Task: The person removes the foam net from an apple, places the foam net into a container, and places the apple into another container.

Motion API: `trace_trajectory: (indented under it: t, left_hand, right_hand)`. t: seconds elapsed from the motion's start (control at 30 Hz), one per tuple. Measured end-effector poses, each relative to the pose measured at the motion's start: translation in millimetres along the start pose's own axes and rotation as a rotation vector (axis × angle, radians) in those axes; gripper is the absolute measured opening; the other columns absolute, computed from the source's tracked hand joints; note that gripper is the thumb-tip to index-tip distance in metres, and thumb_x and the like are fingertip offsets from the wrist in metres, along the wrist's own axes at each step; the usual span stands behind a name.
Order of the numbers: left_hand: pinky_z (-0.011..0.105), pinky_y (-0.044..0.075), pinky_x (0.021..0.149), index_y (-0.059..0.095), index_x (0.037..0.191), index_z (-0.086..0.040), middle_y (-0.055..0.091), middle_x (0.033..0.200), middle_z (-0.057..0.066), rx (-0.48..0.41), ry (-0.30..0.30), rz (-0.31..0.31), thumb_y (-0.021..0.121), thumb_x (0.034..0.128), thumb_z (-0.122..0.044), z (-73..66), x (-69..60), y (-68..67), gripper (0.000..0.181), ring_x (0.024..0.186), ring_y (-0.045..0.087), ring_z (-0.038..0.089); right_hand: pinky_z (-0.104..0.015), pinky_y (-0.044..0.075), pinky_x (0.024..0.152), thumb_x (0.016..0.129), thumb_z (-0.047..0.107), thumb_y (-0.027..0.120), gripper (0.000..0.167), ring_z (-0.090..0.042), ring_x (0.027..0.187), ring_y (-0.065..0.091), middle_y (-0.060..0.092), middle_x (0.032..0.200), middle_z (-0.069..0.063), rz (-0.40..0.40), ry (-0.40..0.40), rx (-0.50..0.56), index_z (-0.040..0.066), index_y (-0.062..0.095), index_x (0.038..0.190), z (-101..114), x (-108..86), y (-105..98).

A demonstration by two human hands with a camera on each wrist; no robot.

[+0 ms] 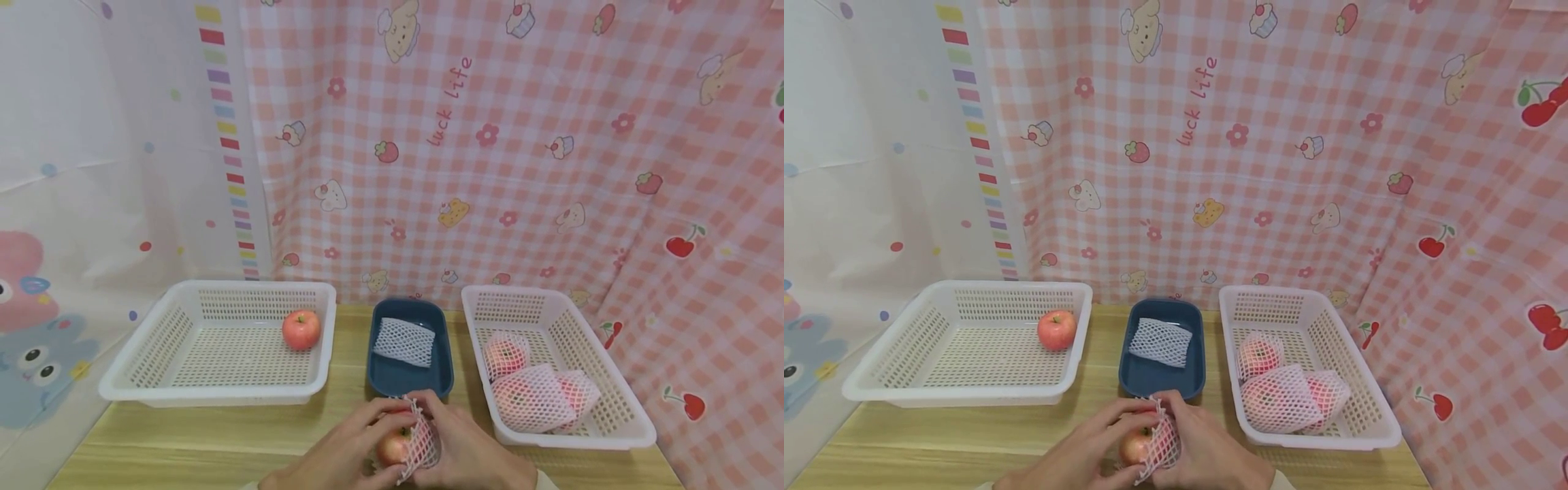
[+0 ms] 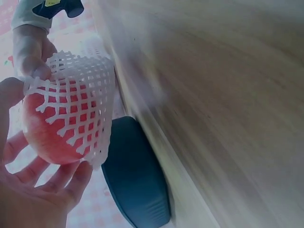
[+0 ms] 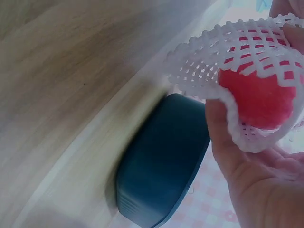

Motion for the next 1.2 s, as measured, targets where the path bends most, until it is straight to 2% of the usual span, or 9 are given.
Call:
trace_trajectory:
  t: [0.17, 0.3, 0.4, 0.5, 0.67, 0.83, 1.0, 1.13, 1.2]
  left_hand:
    - [0.037, 0.065, 0.115, 0.057, 0.169, -0.03, 0.057, 0.17, 0.0, -0.028, 0.021, 0.012, 0.077, 0.1142, -0.041, 0.0, 3.2, 0.1, 0.059, 0.144, 0.066, 0.018]
    - [0.034, 0.065, 0.112, 0.056, 0.17, -0.028, 0.057, 0.169, 0.004, -0.023, 0.067, -0.011, 0.075, 0.1153, -0.039, -0.5, 4.5, -1.6, 0.059, 0.141, 0.067, 0.018]
    - [0.031, 0.066, 0.109, 0.055, 0.171, -0.029, 0.056, 0.17, 0.005, -0.036, 0.076, -0.02, 0.075, 0.1157, -0.037, -0.5, 5.5, -3.5, 0.059, 0.139, 0.068, 0.017]
    - [0.031, 0.066, 0.107, 0.055, 0.171, -0.029, 0.056, 0.169, 0.006, -0.032, 0.084, -0.038, 0.077, 0.1148, -0.036, -0.8, 6.5, -6.1, 0.06, 0.138, 0.07, 0.018]
    - [0.03, 0.067, 0.107, 0.058, 0.168, -0.027, 0.06, 0.164, 0.005, -0.019, 0.091, -0.077, 0.082, 0.1113, -0.031, -0.4, 7.3, -8.7, 0.062, 0.137, 0.071, 0.019]
    - [0.029, 0.067, 0.107, 0.06, 0.166, -0.025, 0.061, 0.163, 0.006, -0.011, 0.097, -0.115, 0.087, 0.1081, -0.028, 0.4, 7.4, -9.6, 0.064, 0.139, 0.071, 0.019]
    - [0.024, 0.066, 0.103, 0.061, 0.165, -0.024, 0.062, 0.161, 0.007, 0.017, 0.115, -0.163, 0.089, 0.1066, -0.028, 0.3, 5.6, -12.1, 0.065, 0.136, 0.072, 0.019]
    - [0.022, 0.065, 0.103, 0.062, 0.164, -0.024, 0.062, 0.159, 0.008, 0.015, 0.121, -0.184, 0.09, 0.1051, -0.027, 0.6, 5.0, -14.4, 0.065, 0.134, 0.072, 0.019]
    - [0.022, 0.065, 0.103, 0.061, 0.164, -0.024, 0.062, 0.159, 0.008, 0.002, 0.113, -0.183, 0.091, 0.105, -0.027, 1.0, 5.5, -15.1, 0.066, 0.134, 0.071, 0.019]
  right_hand:
    - [-0.022, 0.062, 0.104, 0.092, 0.039, 0.099, 0.101, -0.004, 0.125, 0.074, 0.072, 0.153, -0.006, -0.014, -0.019, 0.033, 0.019, 0.04, 0.171, 2, 0.4, 0]
    - [-0.023, 0.061, 0.107, 0.093, 0.038, 0.099, 0.102, -0.005, 0.127, 0.075, 0.072, 0.156, -0.005, -0.03, -0.041, 0.045, 0.028, 0.037, 0.173, 4, 0.4, -1]
    - [-0.024, 0.061, 0.108, 0.092, 0.037, 0.1, 0.104, -0.006, 0.129, 0.075, 0.075, 0.154, -0.002, -0.051, -0.057, 0.037, 0.037, 0.035, 0.173, 6, 1.2, -4]
    - [-0.024, 0.06, 0.112, 0.094, 0.04, 0.099, 0.105, -0.007, 0.135, 0.074, 0.075, 0.155, 0.001, -0.057, -0.067, 0.029, 0.038, 0.032, 0.175, 8, 1.7, -7]
    - [-0.025, 0.06, 0.114, 0.099, 0.045, 0.096, 0.104, -0.009, 0.138, 0.074, 0.076, 0.157, 0.0, -0.042, -0.1, 0.028, 0.033, 0.028, 0.177, 11, 1.5, -10]
    - [-0.026, 0.062, 0.112, 0.103, 0.049, 0.09, 0.091, -0.007, 0.135, 0.074, 0.075, 0.158, 0.002, -0.051, -0.142, -0.04, 0.023, 0.038, 0.172, 16, 1.1, -13]
    - [-0.024, 0.062, 0.11, 0.101, 0.058, 0.088, 0.087, -0.004, 0.134, 0.072, 0.072, 0.16, 0.005, -0.042, -0.088, -0.113, 0.024, 0.05, 0.172, 24, -0.8, -20]
    - [-0.033, 0.065, 0.113, 0.101, 0.049, 0.092, 0.078, -0.016, 0.137, 0.076, 0.076, 0.156, -0.001, -0.095, -0.159, -0.241, 0.015, 0.063, 0.165, 34, -0.3, -28]
    - [-0.034, 0.068, 0.109, 0.1, 0.041, 0.094, 0.07, -0.019, 0.133, 0.079, 0.08, 0.15, -0.005, -0.132, -0.21, -0.26, 0.01, 0.07, 0.158, 39, 1.3, -32]
Point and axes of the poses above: each hand's wrist, its own x-axis towards the middle knuckle, its own y-axis out of the palm, z = x × y, the point moved 4 cm from there along x, towards the middle knuckle
